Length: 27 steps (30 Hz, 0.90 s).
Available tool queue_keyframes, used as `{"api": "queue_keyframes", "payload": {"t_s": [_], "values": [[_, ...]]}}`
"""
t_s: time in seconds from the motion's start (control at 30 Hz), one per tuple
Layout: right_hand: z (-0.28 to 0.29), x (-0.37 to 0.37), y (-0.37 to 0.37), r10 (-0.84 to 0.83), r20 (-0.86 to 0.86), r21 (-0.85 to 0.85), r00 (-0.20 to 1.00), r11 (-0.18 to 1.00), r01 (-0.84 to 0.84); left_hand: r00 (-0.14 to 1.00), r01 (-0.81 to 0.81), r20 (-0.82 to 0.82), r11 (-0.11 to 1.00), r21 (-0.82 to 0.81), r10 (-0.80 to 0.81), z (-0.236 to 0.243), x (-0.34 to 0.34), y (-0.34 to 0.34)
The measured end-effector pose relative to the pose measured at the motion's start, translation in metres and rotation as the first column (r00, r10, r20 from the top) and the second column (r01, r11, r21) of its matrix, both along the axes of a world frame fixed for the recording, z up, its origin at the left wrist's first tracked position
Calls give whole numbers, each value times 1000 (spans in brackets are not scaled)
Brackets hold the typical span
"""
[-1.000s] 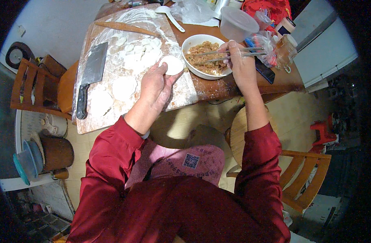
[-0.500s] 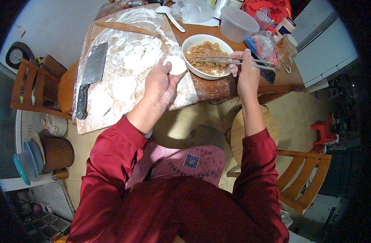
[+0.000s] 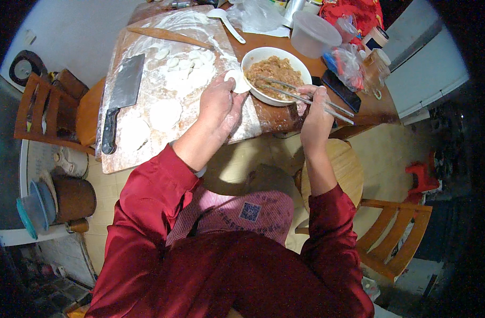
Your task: The person rolls out small dough circles on a floured board, places filling in the center using chopsticks, and folds the dough into dumplings. The finished dumplings are placed on a nearby wooden board.
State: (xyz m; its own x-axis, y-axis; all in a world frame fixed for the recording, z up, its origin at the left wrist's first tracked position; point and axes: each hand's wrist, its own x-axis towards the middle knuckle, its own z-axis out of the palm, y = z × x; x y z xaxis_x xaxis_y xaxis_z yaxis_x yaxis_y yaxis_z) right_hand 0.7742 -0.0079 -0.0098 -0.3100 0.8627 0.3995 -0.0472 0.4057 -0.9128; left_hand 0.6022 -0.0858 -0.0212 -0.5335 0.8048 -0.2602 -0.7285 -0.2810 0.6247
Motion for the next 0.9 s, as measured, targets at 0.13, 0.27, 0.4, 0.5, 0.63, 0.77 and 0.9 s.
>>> {"api": "queue_keyframes", "payload": {"t_s": [0.13,0.27,0.4,0.5,0.63,0.77,0.9], "values": [[0,-3,-10,35,4,189,999,981,-35,998,-26,60,1000,-17,27,3,-2,1],[-4,-4,-18,146,127,721,981,666,-192,991,-67,117,998,-19,69,3,-3,1],[-10,-1,-24,85,413,837,907,358,-414,977,-112,188,993,31,104,-1,-5,2],[-11,-2,-21,177,384,792,906,442,-421,979,-82,197,991,103,60,-6,-10,0],[-4,0,-17,193,30,583,981,794,-174,971,-68,239,978,199,19,-11,-13,-4],[5,5,-12,103,-158,41,982,994,-97,963,-31,267,968,249,-38,-9,-15,-12],[2,2,-7,158,-398,-272,904,921,-280,972,11,227,973,232,-65,-5,-11,-23]]}}
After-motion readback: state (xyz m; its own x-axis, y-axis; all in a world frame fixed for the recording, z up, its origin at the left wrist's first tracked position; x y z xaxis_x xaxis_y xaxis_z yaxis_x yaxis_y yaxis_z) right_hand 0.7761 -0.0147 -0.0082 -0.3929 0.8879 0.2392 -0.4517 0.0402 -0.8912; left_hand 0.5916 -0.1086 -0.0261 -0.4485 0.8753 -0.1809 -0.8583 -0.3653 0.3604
